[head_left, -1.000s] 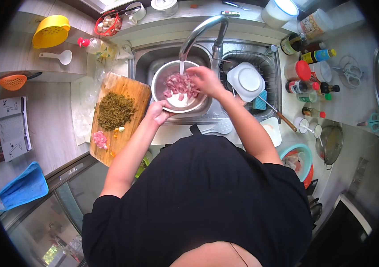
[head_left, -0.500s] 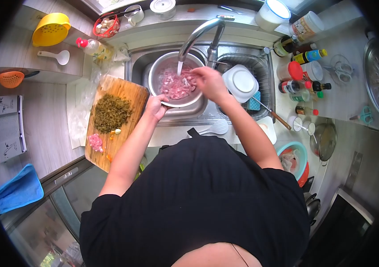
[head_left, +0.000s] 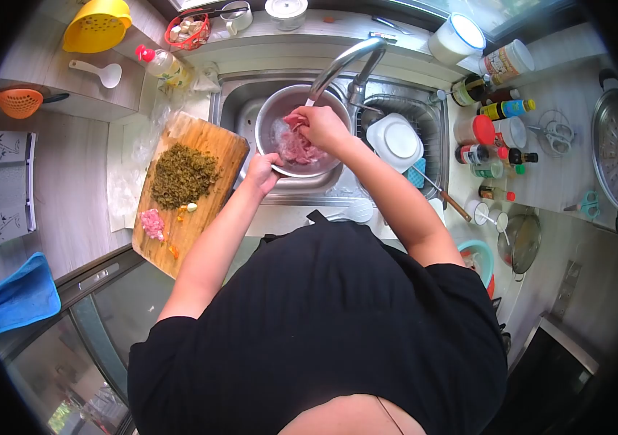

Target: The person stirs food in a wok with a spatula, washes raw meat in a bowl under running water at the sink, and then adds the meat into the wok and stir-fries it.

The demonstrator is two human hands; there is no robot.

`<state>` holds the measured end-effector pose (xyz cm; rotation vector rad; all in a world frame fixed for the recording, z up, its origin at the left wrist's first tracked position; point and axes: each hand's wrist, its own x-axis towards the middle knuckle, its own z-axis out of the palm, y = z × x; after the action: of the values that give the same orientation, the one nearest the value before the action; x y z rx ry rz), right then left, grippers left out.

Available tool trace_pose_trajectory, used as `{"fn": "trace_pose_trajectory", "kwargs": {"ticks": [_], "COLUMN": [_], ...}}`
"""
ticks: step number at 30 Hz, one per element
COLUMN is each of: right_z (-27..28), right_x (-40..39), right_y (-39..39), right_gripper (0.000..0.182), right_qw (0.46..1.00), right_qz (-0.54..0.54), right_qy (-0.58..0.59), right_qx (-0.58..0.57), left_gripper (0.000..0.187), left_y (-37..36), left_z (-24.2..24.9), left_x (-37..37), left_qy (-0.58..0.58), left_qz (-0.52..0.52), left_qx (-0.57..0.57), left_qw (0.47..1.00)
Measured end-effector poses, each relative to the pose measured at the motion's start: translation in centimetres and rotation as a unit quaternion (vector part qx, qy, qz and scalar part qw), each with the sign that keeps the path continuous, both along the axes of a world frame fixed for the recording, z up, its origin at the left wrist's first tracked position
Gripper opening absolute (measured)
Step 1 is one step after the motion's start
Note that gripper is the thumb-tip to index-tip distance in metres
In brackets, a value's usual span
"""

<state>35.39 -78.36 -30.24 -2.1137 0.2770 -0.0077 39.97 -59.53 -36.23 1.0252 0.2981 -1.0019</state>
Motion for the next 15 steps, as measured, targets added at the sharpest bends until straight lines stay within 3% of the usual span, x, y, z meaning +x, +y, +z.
{"fn": "trace_pose_trajectory", "kwargs": {"ticks": [3, 4, 8, 11, 13, 15], "right_z": [0.7, 1.6, 0.9, 2.7, -2.0, -5.6], "right_x": [-0.6, -1.0, -1.4, -1.9, -2.2, -2.5], "right_y": [-0.7, -0.9, -2.5, -2.6, -4.5, -6.6], "right_gripper": [0.038, 0.035, 0.026, 0.021, 0.026, 0.030], "right_qw": [0.997, 0.998, 0.994, 0.974, 0.983, 0.960], "right_qz": [0.055, 0.058, -0.017, -0.080, -0.157, -0.269], "right_qy": [-0.017, -0.013, 0.075, 0.106, 0.016, -0.067], "right_qx": [0.044, -0.033, -0.080, -0.184, -0.091, -0.024], "left_gripper": [0.061, 0.062, 0.066, 0.066, 0.066, 0.066], "left_y": [0.0, -0.1, 0.1, 0.0, 0.1, 0.5], "left_z": [-0.1, -0.2, -1.0, -1.7, -1.8, -1.8], "left_x": [0.1, 0.1, 0.0, 0.2, 0.1, -0.1], "left_qy": [0.001, 0.008, 0.014, 0.037, 0.018, -0.014], "left_qz": [-0.001, 0.001, -0.023, 0.022, 0.013, 0.008], "left_qx": [-0.008, -0.016, -0.012, -0.014, -0.013, -0.017], "left_qw": [1.000, 1.000, 1.000, 0.999, 1.000, 1.000]}}
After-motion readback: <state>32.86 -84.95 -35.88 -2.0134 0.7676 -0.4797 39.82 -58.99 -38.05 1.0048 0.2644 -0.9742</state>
